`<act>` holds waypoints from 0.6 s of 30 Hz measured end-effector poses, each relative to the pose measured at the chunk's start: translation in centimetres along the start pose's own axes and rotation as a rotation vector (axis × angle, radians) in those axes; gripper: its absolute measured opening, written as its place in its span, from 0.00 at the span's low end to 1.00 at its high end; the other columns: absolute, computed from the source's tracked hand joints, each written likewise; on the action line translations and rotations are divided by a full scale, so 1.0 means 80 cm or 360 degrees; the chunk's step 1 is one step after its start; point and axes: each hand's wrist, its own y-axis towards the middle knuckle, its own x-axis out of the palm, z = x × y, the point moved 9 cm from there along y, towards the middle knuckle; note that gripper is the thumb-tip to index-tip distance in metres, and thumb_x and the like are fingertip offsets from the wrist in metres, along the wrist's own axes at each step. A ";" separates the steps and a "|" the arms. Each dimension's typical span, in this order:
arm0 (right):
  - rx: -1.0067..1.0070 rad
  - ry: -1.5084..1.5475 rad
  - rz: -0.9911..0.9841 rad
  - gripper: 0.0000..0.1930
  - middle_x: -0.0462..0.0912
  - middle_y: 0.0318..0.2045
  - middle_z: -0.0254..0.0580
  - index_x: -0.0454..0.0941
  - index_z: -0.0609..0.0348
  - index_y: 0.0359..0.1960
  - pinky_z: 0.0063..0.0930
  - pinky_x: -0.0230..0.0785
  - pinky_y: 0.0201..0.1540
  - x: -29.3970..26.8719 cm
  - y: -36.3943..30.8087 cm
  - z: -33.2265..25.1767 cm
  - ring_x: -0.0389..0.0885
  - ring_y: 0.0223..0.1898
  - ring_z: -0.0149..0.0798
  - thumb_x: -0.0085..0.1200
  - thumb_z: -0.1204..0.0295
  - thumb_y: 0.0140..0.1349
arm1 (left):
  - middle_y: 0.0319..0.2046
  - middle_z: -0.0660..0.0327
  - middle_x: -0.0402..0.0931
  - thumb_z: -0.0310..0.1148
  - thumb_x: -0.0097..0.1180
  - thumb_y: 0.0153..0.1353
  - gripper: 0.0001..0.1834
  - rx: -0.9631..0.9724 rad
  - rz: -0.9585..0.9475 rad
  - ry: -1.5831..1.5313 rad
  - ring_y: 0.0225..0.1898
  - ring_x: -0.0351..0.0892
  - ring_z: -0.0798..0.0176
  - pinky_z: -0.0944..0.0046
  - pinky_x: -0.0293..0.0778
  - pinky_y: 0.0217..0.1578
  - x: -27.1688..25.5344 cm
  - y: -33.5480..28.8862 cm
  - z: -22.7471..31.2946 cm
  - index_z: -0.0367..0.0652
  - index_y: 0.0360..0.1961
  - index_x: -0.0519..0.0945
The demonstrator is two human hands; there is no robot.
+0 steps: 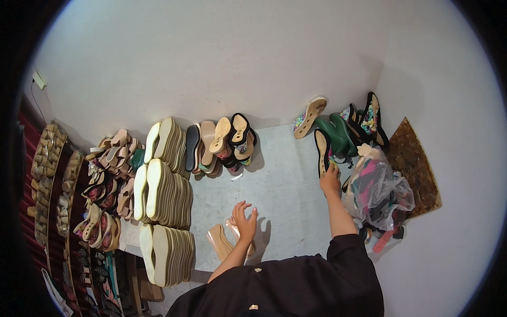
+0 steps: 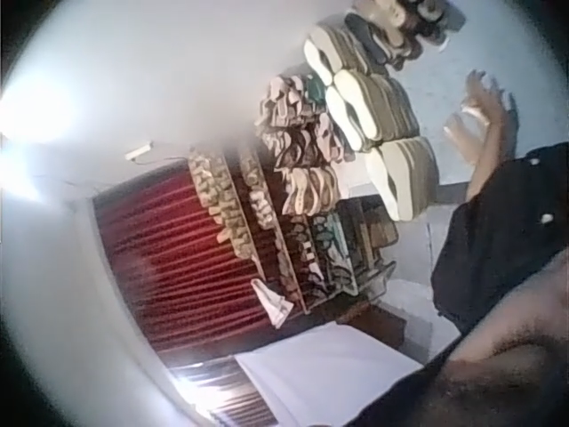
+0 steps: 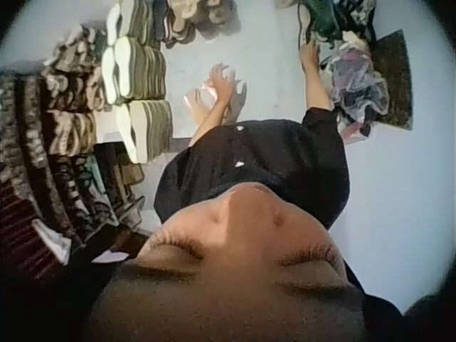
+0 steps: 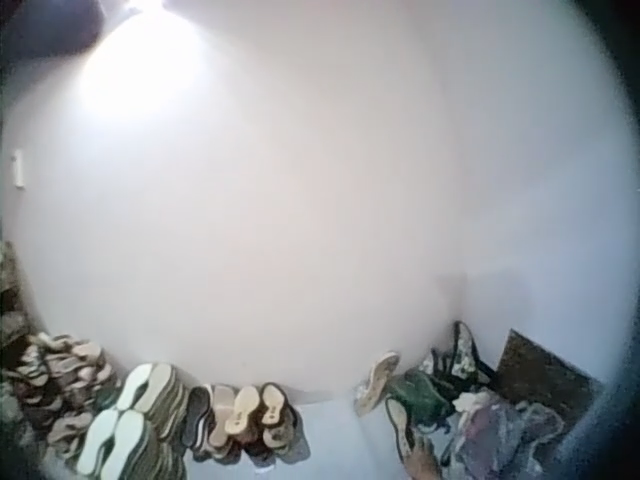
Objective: Sorting and organizing various shoe soles, insoles, and wooden lasts on a production workbench.
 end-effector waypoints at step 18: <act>0.0033 0.1347 -0.0883 0.22 0.78 0.38 0.45 0.67 0.66 0.53 0.28 0.68 0.43 0.086 -0.285 -0.076 0.77 0.39 0.35 0.45 0.63 0.62 | 0.57 0.39 0.61 0.34 0.45 0.62 0.25 0.0266 -0.0711 -0.0466 0.60 0.59 0.41 0.53 0.55 0.60 0.074 -0.046 0.053 0.33 0.59 0.62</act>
